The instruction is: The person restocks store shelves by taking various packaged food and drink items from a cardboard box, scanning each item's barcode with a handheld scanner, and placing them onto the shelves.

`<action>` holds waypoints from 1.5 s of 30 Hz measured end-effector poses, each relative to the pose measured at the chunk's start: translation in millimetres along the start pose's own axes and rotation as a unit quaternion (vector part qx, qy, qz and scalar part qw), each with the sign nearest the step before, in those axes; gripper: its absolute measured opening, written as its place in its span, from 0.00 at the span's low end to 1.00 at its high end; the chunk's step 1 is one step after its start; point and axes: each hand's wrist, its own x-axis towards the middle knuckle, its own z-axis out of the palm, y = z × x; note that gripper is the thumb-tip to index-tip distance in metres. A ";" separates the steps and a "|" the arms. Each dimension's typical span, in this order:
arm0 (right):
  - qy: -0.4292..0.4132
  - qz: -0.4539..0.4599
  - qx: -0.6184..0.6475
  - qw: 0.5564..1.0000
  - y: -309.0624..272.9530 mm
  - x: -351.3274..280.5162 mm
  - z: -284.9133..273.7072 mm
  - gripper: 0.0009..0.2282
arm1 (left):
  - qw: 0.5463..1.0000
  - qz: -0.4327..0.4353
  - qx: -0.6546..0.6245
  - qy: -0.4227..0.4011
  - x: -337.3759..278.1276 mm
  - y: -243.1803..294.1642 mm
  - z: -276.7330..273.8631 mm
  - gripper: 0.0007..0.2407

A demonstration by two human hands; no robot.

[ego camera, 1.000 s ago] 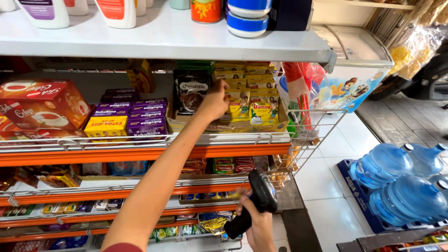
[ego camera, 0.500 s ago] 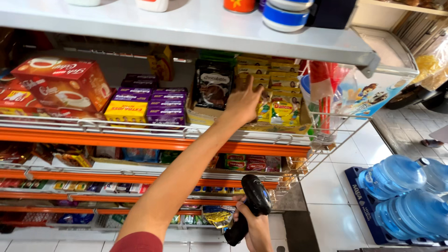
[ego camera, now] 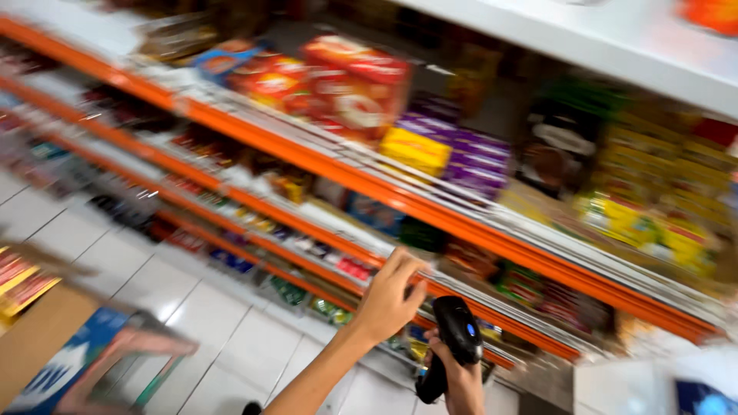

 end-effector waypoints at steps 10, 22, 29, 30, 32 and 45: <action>-0.190 0.068 -0.073 0.977 87.2 3.5 223.0 0.12 | 0.917 -0.324 0.093 0.212 -198.3 -169.2 -266.8 0.09; -0.332 0.147 -0.255 0.896 224.7 -53.5 463.6 0.07 | 0.703 -0.419 0.477 0.319 -412.1 -340.3 -580.1 0.19; -0.328 0.166 -0.309 0.877 260.7 -52.8 485.5 0.08 | 0.566 -0.552 0.573 0.217 -463.2 -328.6 -668.5 0.40; -0.333 0.163 -0.310 0.875 265.0 -47.8 486.1 0.08 | 0.561 -0.622 0.527 0.143 -460.7 -324.4 -677.6 0.47; -0.314 0.165 -0.342 0.870 272.1 -40.0 487.3 0.08 | 0.552 -0.591 0.572 0.134 -456.7 -318.9 -682.4 0.49; -0.293 0.217 -0.317 0.876 289.9 -37.7 514.4 0.08 | 0.582 -0.541 0.594 0.128 -461.0 -319.4 -723.0 0.39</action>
